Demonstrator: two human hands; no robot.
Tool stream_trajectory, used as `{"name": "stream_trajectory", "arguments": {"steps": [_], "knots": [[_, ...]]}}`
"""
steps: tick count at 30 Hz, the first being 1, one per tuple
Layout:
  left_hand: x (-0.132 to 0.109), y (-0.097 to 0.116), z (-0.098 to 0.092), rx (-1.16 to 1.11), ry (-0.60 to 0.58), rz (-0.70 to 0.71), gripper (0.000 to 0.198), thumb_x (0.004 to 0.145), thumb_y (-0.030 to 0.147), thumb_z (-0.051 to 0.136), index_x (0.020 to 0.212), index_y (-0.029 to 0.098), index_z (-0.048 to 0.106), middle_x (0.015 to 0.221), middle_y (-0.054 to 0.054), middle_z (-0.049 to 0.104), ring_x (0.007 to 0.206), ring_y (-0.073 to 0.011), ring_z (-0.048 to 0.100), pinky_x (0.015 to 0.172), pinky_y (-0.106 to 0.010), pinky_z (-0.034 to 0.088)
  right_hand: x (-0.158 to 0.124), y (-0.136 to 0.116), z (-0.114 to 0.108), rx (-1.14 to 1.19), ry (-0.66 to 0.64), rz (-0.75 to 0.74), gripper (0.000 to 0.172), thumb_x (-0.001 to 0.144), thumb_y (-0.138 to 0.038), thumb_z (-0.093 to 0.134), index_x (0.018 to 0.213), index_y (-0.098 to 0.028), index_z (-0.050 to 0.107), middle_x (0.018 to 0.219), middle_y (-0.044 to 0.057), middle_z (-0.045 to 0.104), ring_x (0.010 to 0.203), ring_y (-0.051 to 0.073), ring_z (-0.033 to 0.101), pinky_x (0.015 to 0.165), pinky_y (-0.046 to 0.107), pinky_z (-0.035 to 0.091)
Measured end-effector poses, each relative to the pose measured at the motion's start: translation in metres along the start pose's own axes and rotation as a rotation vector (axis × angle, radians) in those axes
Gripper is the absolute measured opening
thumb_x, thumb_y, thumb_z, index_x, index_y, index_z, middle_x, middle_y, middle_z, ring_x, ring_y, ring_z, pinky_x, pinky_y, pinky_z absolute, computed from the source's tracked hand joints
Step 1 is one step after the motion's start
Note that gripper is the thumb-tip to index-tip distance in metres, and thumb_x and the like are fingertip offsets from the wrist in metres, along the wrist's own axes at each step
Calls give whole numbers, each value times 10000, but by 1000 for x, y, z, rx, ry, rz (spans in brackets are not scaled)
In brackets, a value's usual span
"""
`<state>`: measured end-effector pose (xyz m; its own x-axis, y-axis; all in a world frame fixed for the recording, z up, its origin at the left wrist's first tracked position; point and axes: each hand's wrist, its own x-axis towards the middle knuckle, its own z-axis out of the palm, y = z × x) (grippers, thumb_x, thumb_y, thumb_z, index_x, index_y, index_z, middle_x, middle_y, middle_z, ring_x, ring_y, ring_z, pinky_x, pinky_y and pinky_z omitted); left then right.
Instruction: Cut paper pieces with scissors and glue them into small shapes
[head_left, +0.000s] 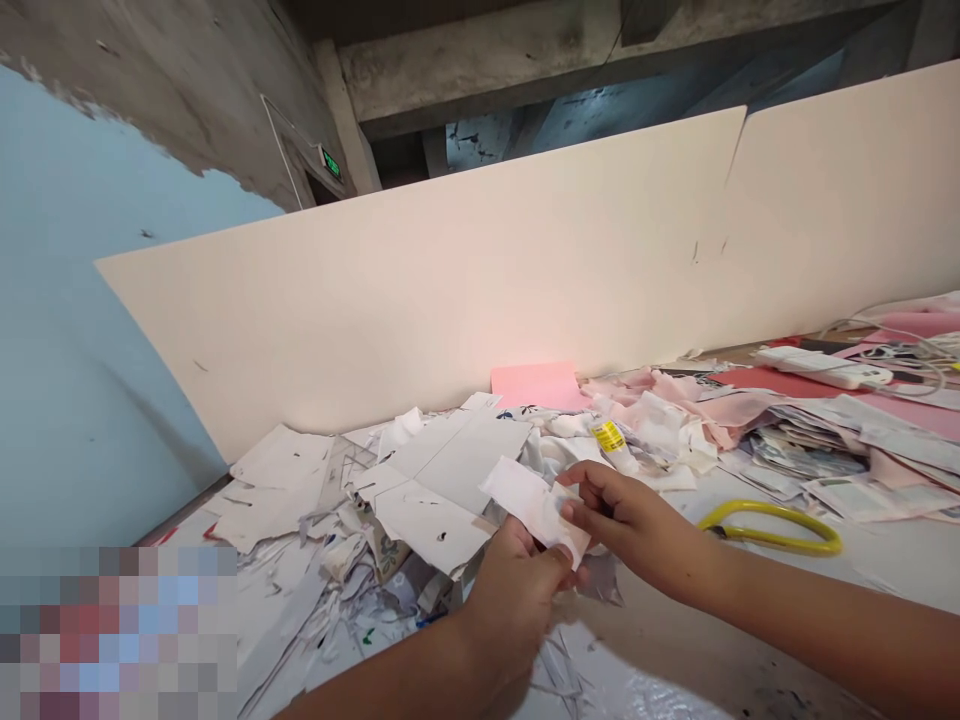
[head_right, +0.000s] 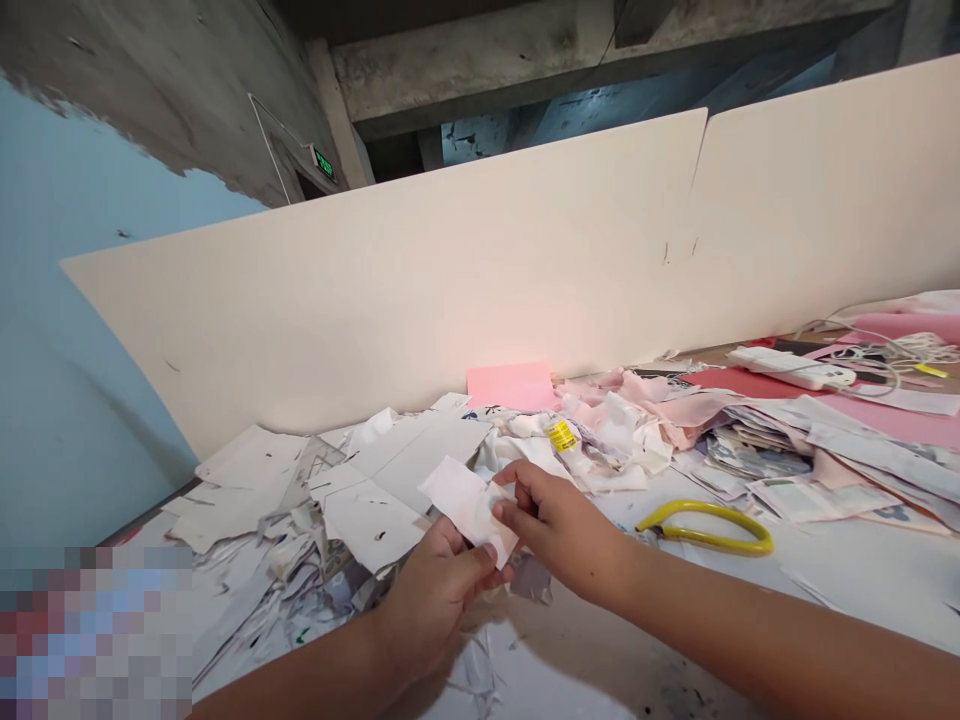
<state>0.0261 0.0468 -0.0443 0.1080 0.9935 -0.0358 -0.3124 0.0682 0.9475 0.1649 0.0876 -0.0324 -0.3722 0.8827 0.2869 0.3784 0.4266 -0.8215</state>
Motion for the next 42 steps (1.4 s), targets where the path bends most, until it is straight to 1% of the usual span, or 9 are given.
{"name": "stream_trajectory", "arguments": {"steps": [6, 13, 17, 24, 27, 29, 36, 39, 42], "knots": [[2, 5, 2, 102, 36, 28, 270, 660, 133, 549, 929, 141, 556, 842, -65, 635, 606, -101, 548, 652, -266, 432, 3, 2, 3, 21, 68, -19, 134, 804, -362, 442, 821, -230, 442, 572, -67, 388, 539, 113, 398, 505, 227, 334], [9, 20, 7, -25, -12, 170, 277, 675, 182, 586, 950, 165, 558, 1022, -96, 597, 924, -199, 547, 787, -321, 425, 12, -21, -2, -105, 161, -125, 146, 790, -362, 456, 825, -225, 488, 641, -42, 384, 586, 121, 399, 521, 237, 349], [18, 36, 7, -87, -45, 266, 243, 675, 168, 587, 917, 162, 567, 932, -77, 624, 897, -191, 558, 818, -337, 408, 27, -41, -8, -89, 156, -105, 154, 753, -318, 491, 876, -225, 482, 676, -39, 402, 595, 118, 413, 526, 240, 359], [34, 68, 12, -172, 111, 296, 132, 577, 94, 613, 689, 146, 566, 757, -38, 631, 793, -158, 567, 819, -336, 412, 70, -72, -24, 39, 81, -95, 94, 687, -249, 533, 757, -199, 495, 642, -49, 432, 589, 101, 427, 518, 217, 344], [39, 76, 15, -223, 147, 307, 134, 567, 86, 614, 671, 150, 558, 730, -31, 619, 803, -158, 565, 824, -334, 412, 80, -80, -28, 57, 40, -96, 63, 679, -244, 528, 711, -192, 514, 641, -38, 472, 574, 101, 431, 506, 217, 338], [43, 78, 17, -237, 122, 332, 133, 584, 92, 604, 695, 154, 567, 749, -28, 616, 834, -160, 560, 833, -331, 409, 83, -82, -28, 67, 38, -103, 69, 681, -255, 523, 712, -194, 526, 651, -29, 498, 581, 108, 447, 508, 221, 343], [58, 77, 23, -252, -25, 439, 122, 625, 74, 557, 715, 138, 608, 772, -36, 618, 862, -159, 554, 841, -313, 399, 84, -78, -29, 45, 190, -101, 82, 687, -285, 518, 718, -211, 531, 683, -21, 472, 608, 124, 470, 521, 235, 370], [61, 76, 24, -261, -49, 454, 84, 642, 81, 562, 682, 136, 610, 717, -28, 612, 833, -151, 558, 849, -309, 387, 83, -75, -28, 58, 200, -97, 84, 703, -291, 514, 736, -214, 522, 711, -19, 456, 617, 125, 479, 534, 247, 390], [61, 76, 22, -227, -43, 435, 43, 650, 109, 573, 631, 124, 609, 647, -25, 596, 774, -146, 559, 833, -303, 388, 83, -70, -24, 45, 215, -179, 60, 731, -276, 487, 735, -218, 504, 770, -7, 462, 657, 133, 490, 562, 264, 412]]}}
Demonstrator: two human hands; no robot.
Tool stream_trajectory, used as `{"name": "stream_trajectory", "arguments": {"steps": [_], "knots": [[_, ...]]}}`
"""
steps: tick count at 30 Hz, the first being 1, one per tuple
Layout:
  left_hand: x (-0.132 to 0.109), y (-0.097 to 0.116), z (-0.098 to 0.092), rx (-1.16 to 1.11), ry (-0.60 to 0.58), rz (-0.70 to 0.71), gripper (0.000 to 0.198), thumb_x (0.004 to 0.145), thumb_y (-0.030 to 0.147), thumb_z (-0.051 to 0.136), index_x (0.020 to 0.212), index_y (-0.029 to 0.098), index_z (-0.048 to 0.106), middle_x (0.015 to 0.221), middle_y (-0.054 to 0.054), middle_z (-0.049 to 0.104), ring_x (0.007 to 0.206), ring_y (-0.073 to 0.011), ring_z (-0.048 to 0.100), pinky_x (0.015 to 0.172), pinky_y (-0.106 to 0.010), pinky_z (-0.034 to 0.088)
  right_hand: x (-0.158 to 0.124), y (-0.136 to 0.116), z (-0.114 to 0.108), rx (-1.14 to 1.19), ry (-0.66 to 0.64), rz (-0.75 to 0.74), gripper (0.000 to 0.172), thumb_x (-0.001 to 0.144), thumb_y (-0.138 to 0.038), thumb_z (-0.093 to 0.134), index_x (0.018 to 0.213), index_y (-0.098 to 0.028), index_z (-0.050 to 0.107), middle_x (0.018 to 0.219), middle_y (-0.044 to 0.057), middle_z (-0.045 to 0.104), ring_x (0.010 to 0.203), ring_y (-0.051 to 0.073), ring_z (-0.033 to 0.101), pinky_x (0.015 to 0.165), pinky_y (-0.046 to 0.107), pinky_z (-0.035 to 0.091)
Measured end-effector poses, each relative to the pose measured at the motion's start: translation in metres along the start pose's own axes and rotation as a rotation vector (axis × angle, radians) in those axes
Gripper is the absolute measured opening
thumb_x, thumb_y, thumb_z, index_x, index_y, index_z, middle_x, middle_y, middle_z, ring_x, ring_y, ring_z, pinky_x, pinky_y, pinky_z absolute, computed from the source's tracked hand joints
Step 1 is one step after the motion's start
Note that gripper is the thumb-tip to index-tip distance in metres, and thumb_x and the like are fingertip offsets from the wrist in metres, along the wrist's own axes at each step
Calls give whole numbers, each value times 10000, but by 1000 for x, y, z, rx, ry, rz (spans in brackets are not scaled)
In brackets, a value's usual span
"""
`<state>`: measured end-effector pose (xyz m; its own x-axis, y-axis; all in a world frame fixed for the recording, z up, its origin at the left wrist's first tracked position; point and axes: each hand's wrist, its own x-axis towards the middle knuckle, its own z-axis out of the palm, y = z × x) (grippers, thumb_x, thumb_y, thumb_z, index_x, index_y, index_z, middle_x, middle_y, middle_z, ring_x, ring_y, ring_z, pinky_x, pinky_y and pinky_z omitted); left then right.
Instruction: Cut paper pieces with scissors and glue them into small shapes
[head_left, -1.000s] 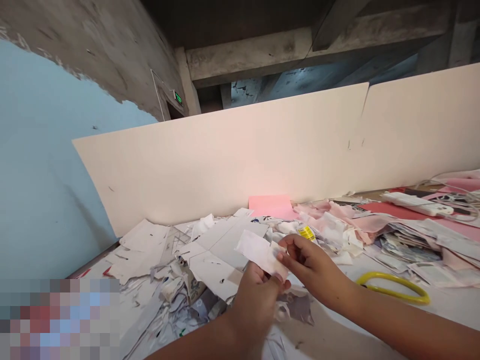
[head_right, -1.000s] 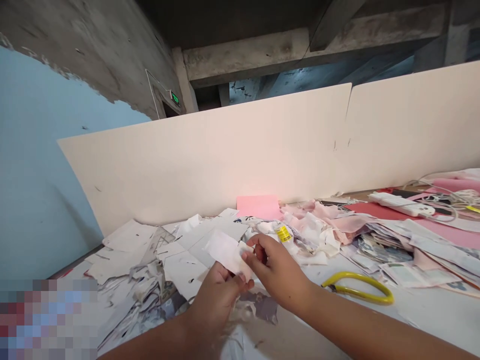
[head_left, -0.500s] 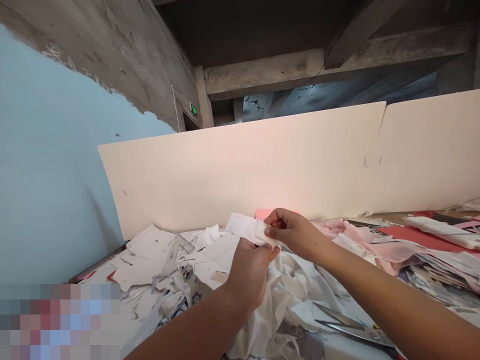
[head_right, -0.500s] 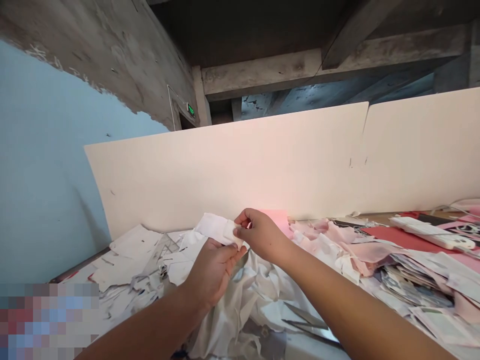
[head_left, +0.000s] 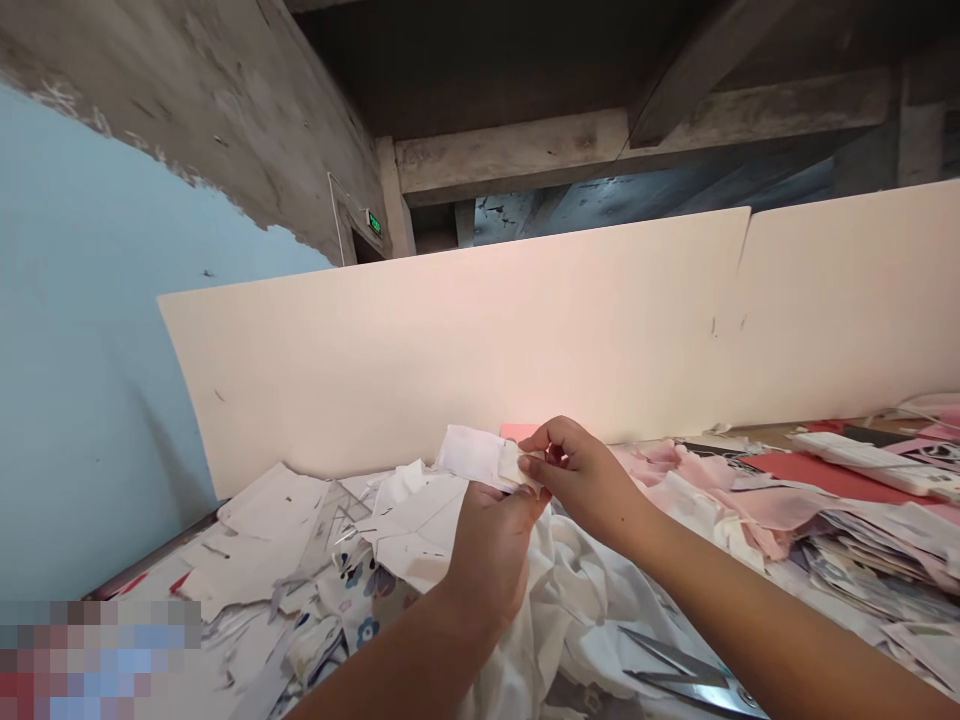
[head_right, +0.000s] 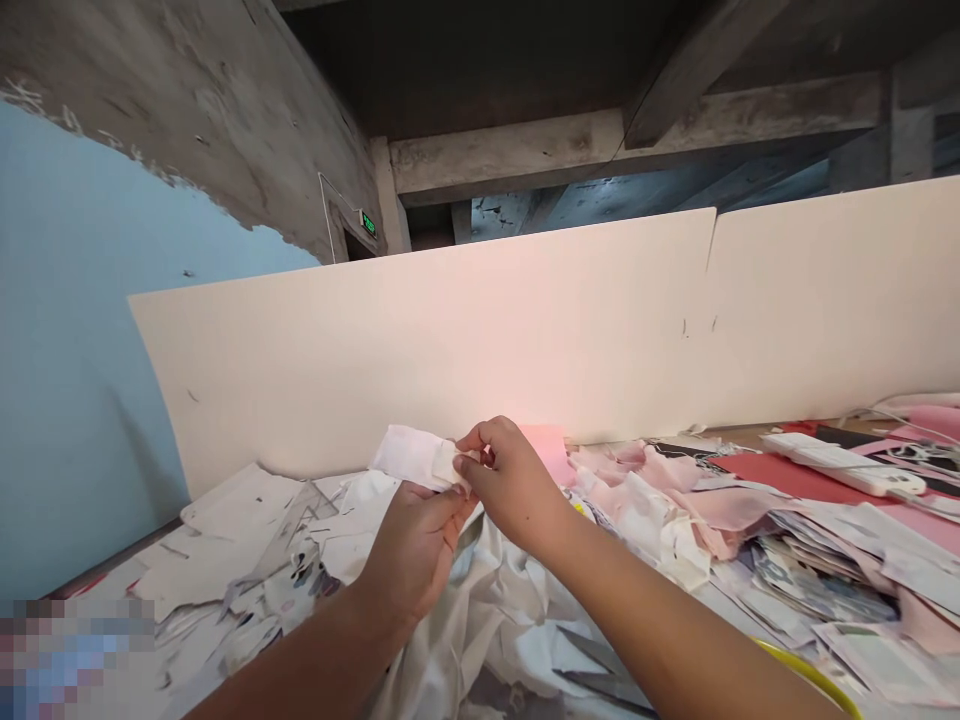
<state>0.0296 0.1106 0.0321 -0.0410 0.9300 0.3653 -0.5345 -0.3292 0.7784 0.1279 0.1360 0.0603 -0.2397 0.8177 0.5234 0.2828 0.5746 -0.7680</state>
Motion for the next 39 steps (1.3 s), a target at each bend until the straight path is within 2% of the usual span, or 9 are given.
{"name": "stream_trajectory", "arguments": {"steps": [5, 8, 11, 17, 26, 30, 33, 36, 39], "knots": [[0, 4, -7, 75, -22, 11, 16, 638, 137, 597, 642, 141, 613, 663, -21, 596, 764, -151, 550, 772, -289, 407, -4, 6, 6, -215, -7, -247, 82, 786, -216, 420, 754, -224, 495, 829, 16, 477, 744, 154, 483, 612, 283, 409], [0, 4, -11, 118, -36, 16, 32, 661, 176, 595, 644, 152, 607, 660, -20, 588, 768, -153, 546, 738, -271, 415, -6, 9, 8, -256, 5, -266, 64, 791, -226, 439, 824, -229, 493, 824, 19, 492, 766, 165, 481, 636, 297, 411], [-1, 2, -15, 171, -2, -18, 87, 647, 229, 620, 604, 156, 602, 596, -12, 573, 731, -160, 546, 698, -270, 418, -8, 12, 10, -243, 21, -271, 105, 785, -223, 458, 875, -235, 510, 831, 20, 483, 763, 161, 478, 645, 296, 418], [-1, -4, -18, 181, 80, -58, 133, 584, 265, 674, 584, 147, 613, 576, -13, 580, 719, -183, 550, 682, -294, 413, -10, 12, 16, -138, 64, -184, 103, 759, -205, 484, 851, -238, 515, 866, 21, 482, 746, 155, 477, 649, 300, 429], [-4, -2, -19, 124, 51, -101, 113, 610, 221, 658, 556, 157, 583, 579, -24, 600, 793, -205, 565, 771, -333, 411, -11, 10, 17, 1, 53, -42, 71, 731, -220, 507, 802, -227, 505, 884, 14, 497, 746, 149, 488, 639, 295, 433], [-3, 5, -16, -77, -1, -76, 43, 668, 189, 598, 688, 151, 599, 746, -46, 641, 910, -199, 557, 837, -337, 399, -11, 8, 13, 17, 48, -52, 91, 740, -248, 498, 826, -237, 527, 892, 10, 505, 735, 141, 485, 654, 291, 435], [-1, 10, -15, -163, 18, -70, 131, 714, 211, 549, 834, 180, 591, 893, -43, 636, 985, -188, 531, 855, -341, 392, -10, 7, 12, 100, 46, -29, 142, 770, -302, 463, 874, -236, 534, 928, 18, 512, 761, 142, 490, 681, 291, 432], [0, 9, -15, -142, 73, -76, 112, 730, 248, 537, 820, 197, 580, 960, -33, 618, 1016, -182, 509, 850, -320, 384, -11, 6, 14, 237, 43, 56, 179, 760, -314, 482, 914, -225, 502, 904, 19, 525, 774, 144, 504, 678, 284, 429], [-2, 7, -16, -83, 98, -108, 127, 732, 303, 538, 791, 199, 579, 968, -30, 608, 1003, -180, 504, 787, -288, 388, -12, 6, 17, 397, -76, 132, 149, 724, -280, 536, 840, -206, 480, 745, -6, 534, 687, 136, 521, 614, 267, 421]]}}
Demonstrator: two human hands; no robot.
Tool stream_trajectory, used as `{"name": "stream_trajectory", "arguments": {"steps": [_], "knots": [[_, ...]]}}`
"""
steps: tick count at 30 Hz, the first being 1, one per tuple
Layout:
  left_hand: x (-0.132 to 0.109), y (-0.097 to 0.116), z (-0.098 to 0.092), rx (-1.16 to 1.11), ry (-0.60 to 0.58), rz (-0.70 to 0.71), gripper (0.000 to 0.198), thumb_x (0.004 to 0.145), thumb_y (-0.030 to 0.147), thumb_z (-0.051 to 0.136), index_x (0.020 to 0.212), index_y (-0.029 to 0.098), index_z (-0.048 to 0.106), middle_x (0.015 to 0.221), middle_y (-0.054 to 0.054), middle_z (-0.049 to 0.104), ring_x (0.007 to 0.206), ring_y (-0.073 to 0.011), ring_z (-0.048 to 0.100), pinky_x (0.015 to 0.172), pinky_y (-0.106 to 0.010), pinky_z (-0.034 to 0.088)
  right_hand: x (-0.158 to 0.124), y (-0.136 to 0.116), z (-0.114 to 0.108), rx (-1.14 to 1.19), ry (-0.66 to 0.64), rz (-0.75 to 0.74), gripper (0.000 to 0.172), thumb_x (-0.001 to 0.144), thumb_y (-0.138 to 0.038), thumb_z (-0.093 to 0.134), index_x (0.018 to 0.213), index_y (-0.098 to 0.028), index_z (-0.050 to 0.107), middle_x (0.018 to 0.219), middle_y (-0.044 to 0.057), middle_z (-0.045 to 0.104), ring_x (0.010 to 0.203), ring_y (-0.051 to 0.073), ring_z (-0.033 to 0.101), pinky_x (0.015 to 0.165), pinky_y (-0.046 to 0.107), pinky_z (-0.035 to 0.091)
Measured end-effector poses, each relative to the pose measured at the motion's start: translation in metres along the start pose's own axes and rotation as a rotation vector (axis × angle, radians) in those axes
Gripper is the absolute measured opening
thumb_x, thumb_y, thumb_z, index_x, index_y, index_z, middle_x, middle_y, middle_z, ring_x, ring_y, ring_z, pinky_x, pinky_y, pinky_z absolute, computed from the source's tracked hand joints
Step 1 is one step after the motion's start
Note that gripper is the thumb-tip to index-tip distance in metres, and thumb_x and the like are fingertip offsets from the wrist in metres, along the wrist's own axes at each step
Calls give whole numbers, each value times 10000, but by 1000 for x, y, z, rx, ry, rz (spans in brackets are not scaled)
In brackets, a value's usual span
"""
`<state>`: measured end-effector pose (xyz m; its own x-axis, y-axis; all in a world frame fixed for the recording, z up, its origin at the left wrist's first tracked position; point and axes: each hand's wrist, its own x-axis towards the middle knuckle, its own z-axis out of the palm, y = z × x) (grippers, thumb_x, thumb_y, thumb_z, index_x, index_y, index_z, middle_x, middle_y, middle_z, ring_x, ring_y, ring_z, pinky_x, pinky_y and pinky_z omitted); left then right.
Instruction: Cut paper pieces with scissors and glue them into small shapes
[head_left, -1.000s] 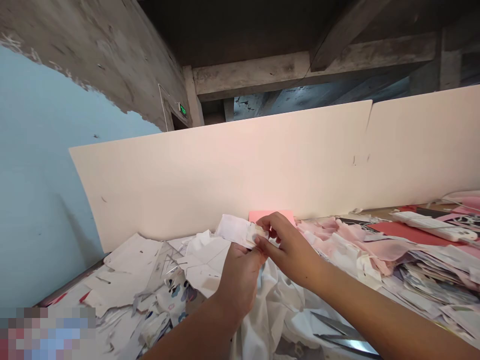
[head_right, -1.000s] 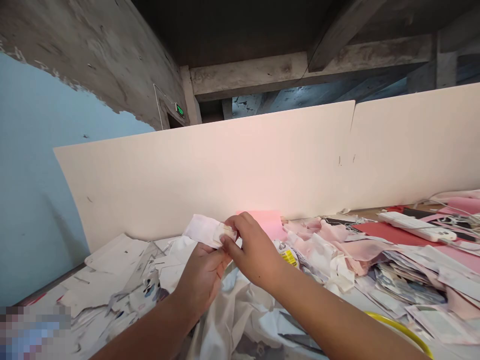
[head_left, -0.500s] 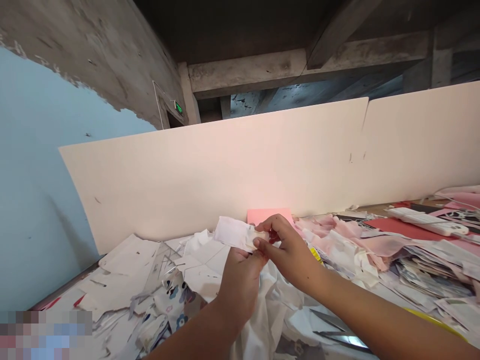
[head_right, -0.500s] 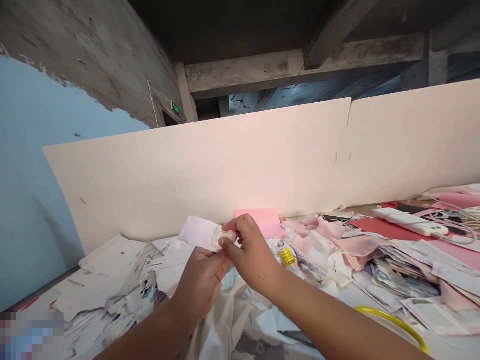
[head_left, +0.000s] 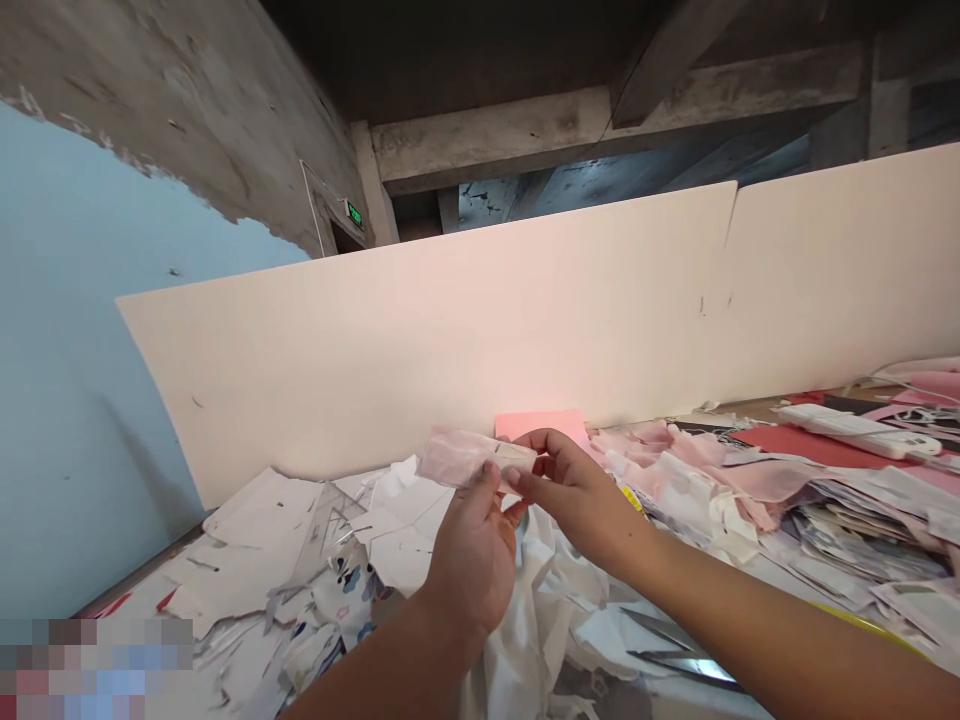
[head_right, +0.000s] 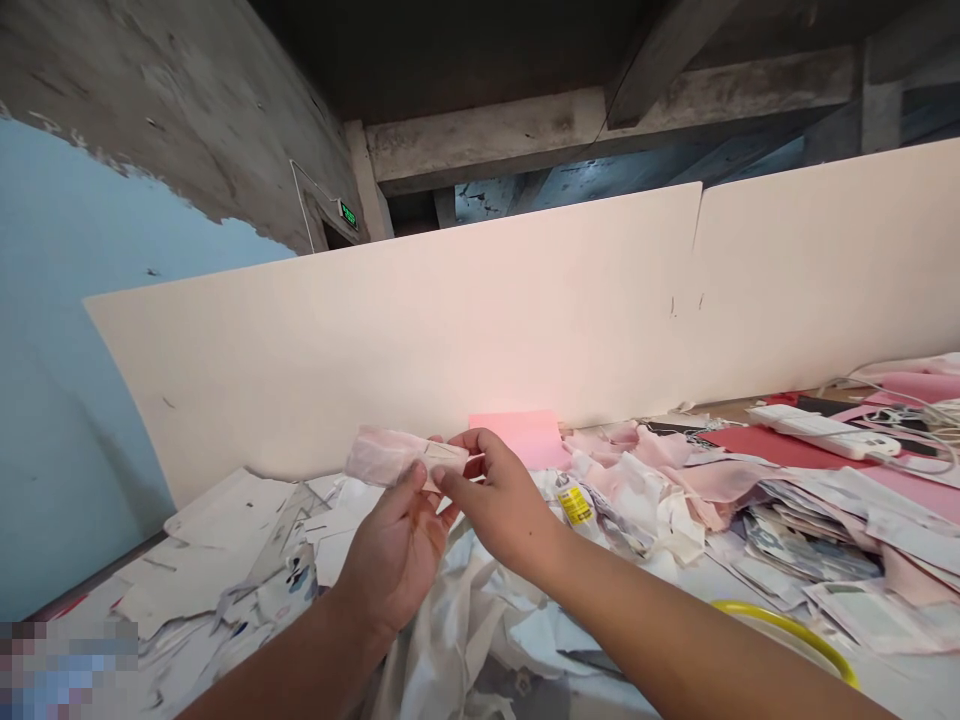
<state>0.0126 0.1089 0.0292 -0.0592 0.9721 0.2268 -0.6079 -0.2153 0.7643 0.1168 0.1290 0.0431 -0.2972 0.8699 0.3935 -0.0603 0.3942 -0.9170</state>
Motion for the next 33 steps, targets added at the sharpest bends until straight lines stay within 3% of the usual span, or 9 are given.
{"name": "stream_trajectory", "arguments": {"steps": [8, 12, 16, 18, 21, 24, 33], "knots": [[-2, 8, -3, 65, 93, 33, 151, 657, 228, 625, 794, 177, 587, 812, -8, 600, 751, -111, 547, 627, -222, 382, -1, 0, 1, 111, -84, -10, 115, 725, -248, 563, 694, -175, 480, 578, -56, 485, 562, 83, 442, 527, 202, 330], [2, 8, -2, 22, 90, 74, 135, 670, 205, 614, 796, 166, 584, 789, -17, 594, 746, -126, 560, 590, -221, 397, -1, 5, 1, 150, -111, -37, 107, 769, -265, 522, 716, -172, 507, 604, -42, 509, 600, 92, 472, 578, 217, 359], [3, 8, 0, -41, 88, 74, 114, 681, 152, 599, 793, 154, 584, 820, -33, 604, 803, -140, 569, 660, -244, 436, 0, 9, 1, 227, -164, -35, 130, 794, -279, 478, 746, -166, 520, 640, -17, 533, 648, 114, 514, 643, 258, 404], [3, 9, 0, -35, 101, 62, 126, 679, 141, 599, 804, 148, 586, 832, -42, 610, 816, -146, 573, 671, -249, 444, 0, 9, 1, 146, -106, -55, 121, 787, -286, 479, 813, -175, 520, 663, -15, 527, 639, 116, 512, 619, 258, 414], [5, 9, -3, -10, 99, 43, 139, 677, 140, 603, 815, 141, 592, 832, -46, 616, 812, -139, 575, 679, -246, 452, -2, 8, 0, -159, 38, -186, 191, 755, -262, 512, 941, -219, 506, 740, -17, 512, 619, 107, 483, 570, 237, 409], [8, 9, -6, -19, 64, 51, 120, 675, 135, 605, 795, 135, 595, 795, -34, 617, 767, -122, 575, 676, -244, 461, -1, 9, -2, -383, 45, -284, 151, 738, -217, 518, 889, -225, 530, 718, -20, 522, 595, 105, 466, 552, 225, 407], [10, 12, -4, -29, 88, -21, 82, 681, 114, 582, 759, 139, 581, 790, -37, 622, 778, -139, 586, 701, -262, 471, 4, 14, -6, -510, 87, -384, 153, 737, -193, 518, 883, -230, 547, 721, -14, 543, 583, 104, 470, 548, 223, 423]]}}
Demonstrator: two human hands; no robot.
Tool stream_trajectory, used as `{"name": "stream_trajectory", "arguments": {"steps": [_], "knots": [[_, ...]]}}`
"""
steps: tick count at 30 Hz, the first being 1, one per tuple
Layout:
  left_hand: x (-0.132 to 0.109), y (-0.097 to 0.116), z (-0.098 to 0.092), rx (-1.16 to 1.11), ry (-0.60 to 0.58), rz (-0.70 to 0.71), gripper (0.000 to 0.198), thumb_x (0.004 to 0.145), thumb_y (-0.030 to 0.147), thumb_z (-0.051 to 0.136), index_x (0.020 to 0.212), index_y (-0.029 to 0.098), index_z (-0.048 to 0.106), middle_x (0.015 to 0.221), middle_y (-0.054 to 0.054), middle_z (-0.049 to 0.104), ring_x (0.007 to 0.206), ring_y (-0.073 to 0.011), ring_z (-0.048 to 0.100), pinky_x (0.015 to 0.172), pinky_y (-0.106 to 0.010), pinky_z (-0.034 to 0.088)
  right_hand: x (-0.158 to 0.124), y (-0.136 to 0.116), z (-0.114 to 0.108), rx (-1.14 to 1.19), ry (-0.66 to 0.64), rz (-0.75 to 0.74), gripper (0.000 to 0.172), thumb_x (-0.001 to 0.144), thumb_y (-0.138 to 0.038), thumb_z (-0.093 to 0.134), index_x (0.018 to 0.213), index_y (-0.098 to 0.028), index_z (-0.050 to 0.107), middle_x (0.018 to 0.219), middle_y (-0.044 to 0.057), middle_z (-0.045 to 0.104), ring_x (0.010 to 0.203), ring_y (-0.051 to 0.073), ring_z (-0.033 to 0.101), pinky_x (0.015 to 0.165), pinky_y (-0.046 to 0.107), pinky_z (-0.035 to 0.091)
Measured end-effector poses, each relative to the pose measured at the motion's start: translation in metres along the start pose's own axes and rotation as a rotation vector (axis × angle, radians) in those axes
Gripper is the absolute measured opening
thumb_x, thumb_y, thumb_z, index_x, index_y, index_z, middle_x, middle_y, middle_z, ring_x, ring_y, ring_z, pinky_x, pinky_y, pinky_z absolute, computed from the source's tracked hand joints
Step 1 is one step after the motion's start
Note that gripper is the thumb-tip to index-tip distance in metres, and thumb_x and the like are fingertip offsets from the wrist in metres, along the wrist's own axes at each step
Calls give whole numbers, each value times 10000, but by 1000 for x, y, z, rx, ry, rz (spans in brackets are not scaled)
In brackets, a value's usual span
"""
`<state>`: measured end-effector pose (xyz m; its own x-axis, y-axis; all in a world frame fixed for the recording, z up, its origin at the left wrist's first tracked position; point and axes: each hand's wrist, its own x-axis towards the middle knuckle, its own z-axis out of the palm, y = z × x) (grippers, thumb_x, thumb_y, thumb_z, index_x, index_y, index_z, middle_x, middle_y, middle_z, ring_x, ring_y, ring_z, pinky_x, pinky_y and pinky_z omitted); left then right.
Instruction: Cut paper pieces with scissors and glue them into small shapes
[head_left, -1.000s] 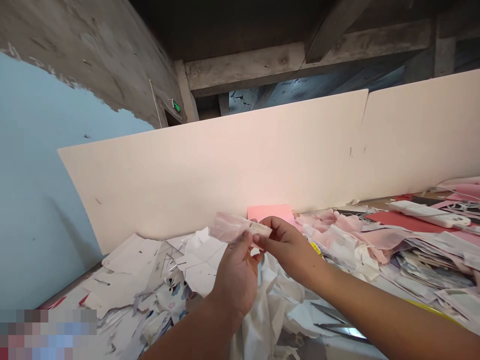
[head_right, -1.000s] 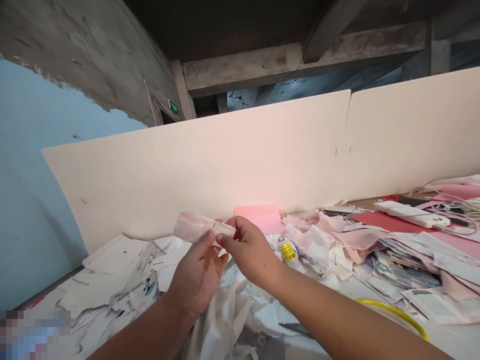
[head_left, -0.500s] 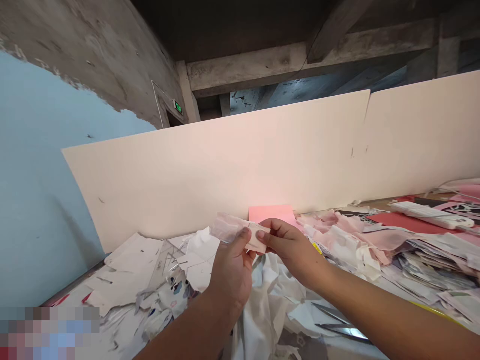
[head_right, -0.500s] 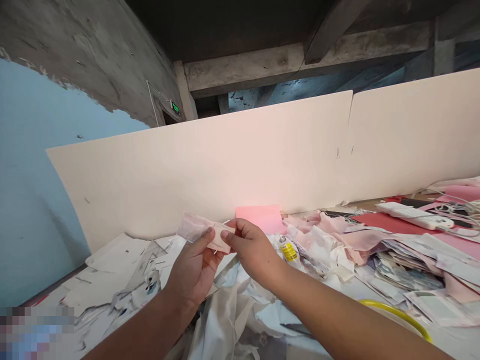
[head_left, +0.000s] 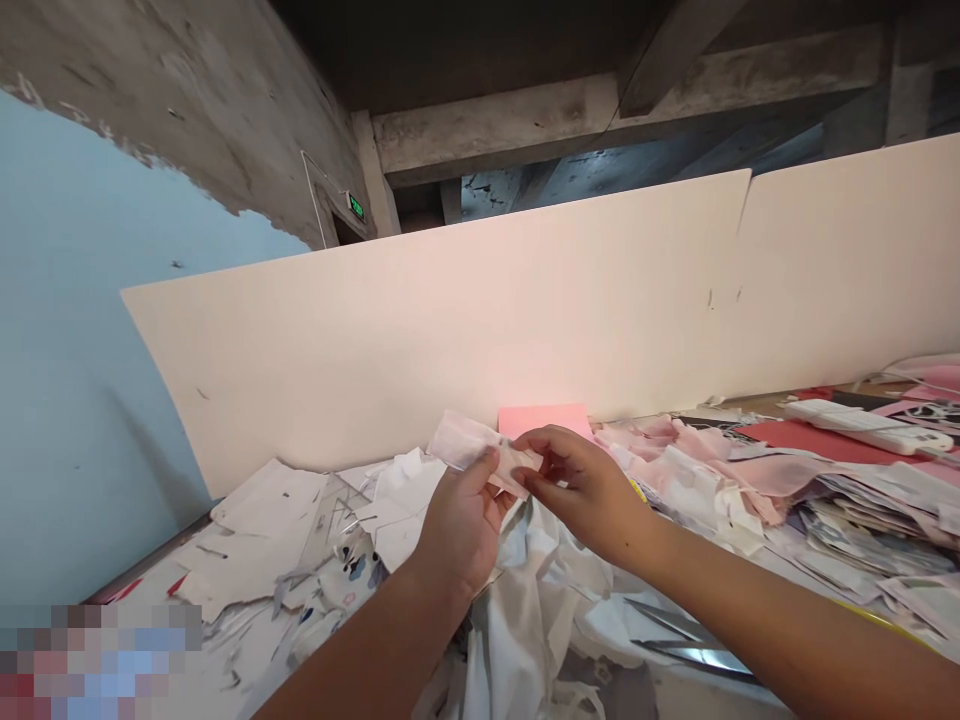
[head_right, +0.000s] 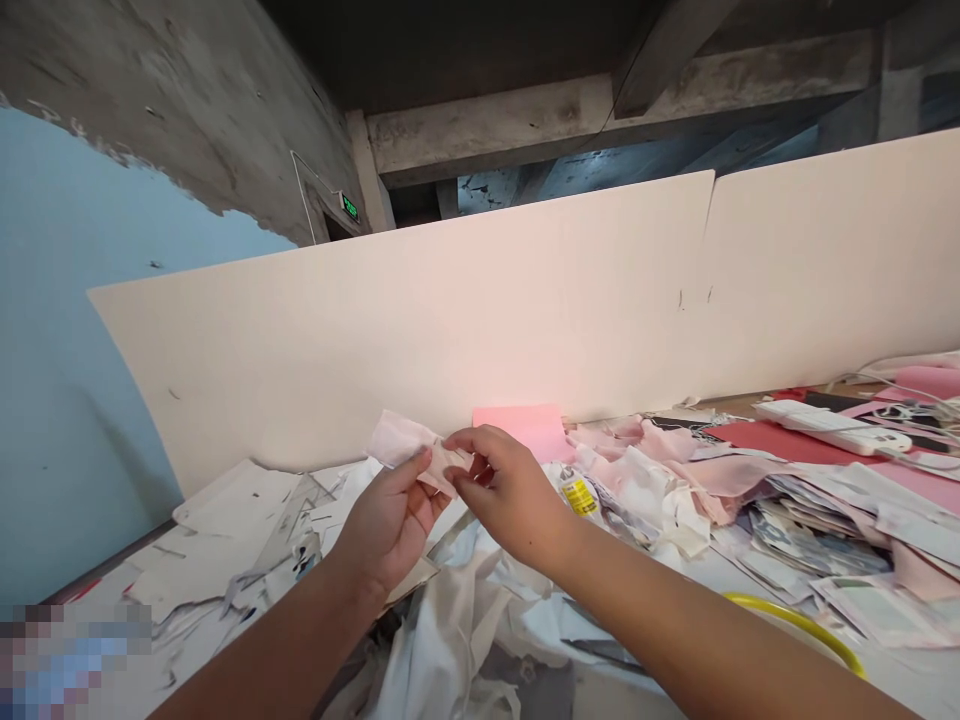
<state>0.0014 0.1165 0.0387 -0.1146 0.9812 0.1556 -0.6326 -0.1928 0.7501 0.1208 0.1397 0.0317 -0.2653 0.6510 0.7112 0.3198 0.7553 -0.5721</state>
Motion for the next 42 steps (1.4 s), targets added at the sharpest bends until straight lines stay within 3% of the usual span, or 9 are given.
{"name": "stream_trajectory", "arguments": {"steps": [4, 13, 19, 27, 31, 35, 42], "knots": [[0, 2, 1, -25, 34, -14, 56, 690, 84, 548, 700, 137, 565, 722, -23, 602, 735, -129, 582, 679, -257, 473, -1, 1, 0, 17, -1, -12, 169, 744, -181, 508, 900, -238, 536, 775, -8, 560, 591, 102, 467, 554, 223, 429], [1, -1, -2, -1, -27, 11, 70, 697, 118, 562, 762, 134, 584, 796, -42, 614, 755, -133, 581, 671, -256, 477, -1, 3, 1, 61, -37, 1, 189, 757, -189, 493, 922, -263, 545, 848, -3, 566, 650, 111, 491, 564, 225, 436], [0, 1, -1, 25, -6, 8, 61, 690, 97, 548, 727, 136, 578, 772, -46, 620, 702, -137, 595, 674, -274, 480, 0, 5, -1, 141, -94, 109, 196, 764, -227, 488, 940, -279, 560, 808, -12, 541, 558, 90, 506, 546, 241, 442], [-1, -1, -4, 69, -110, 39, 102, 692, 175, 565, 787, 145, 590, 801, -51, 628, 739, -155, 590, 681, -293, 461, 4, 8, -3, 330, -155, 284, 203, 763, -264, 488, 944, -257, 579, 660, -39, 507, 556, 97, 546, 587, 257, 442], [1, -2, -7, 176, -109, 41, 107, 663, 214, 604, 741, 141, 598, 738, -39, 619, 699, -140, 571, 630, -253, 447, 4, 7, -3, 355, -124, 326, 216, 770, -260, 466, 966, -244, 555, 773, -17, 561, 555, 94, 540, 586, 267, 433], [6, -3, -13, 347, -94, 43, 148, 626, 254, 635, 726, 145, 627, 716, -39, 627, 664, -140, 562, 585, -242, 444, 0, 5, -1, 247, -78, 269, 218, 782, -283, 455, 980, -238, 533, 801, -5, 572, 615, 114, 528, 608, 277, 429], [12, -5, -22, 543, -75, 38, 199, 635, 267, 615, 772, 126, 645, 791, -91, 659, 752, -202, 597, 647, -293, 471, -1, 4, 2, 104, -89, 221, 152, 781, -331, 460, 800, -204, 542, 739, -7, 566, 653, 132, 499, 574, 258, 398]]}}
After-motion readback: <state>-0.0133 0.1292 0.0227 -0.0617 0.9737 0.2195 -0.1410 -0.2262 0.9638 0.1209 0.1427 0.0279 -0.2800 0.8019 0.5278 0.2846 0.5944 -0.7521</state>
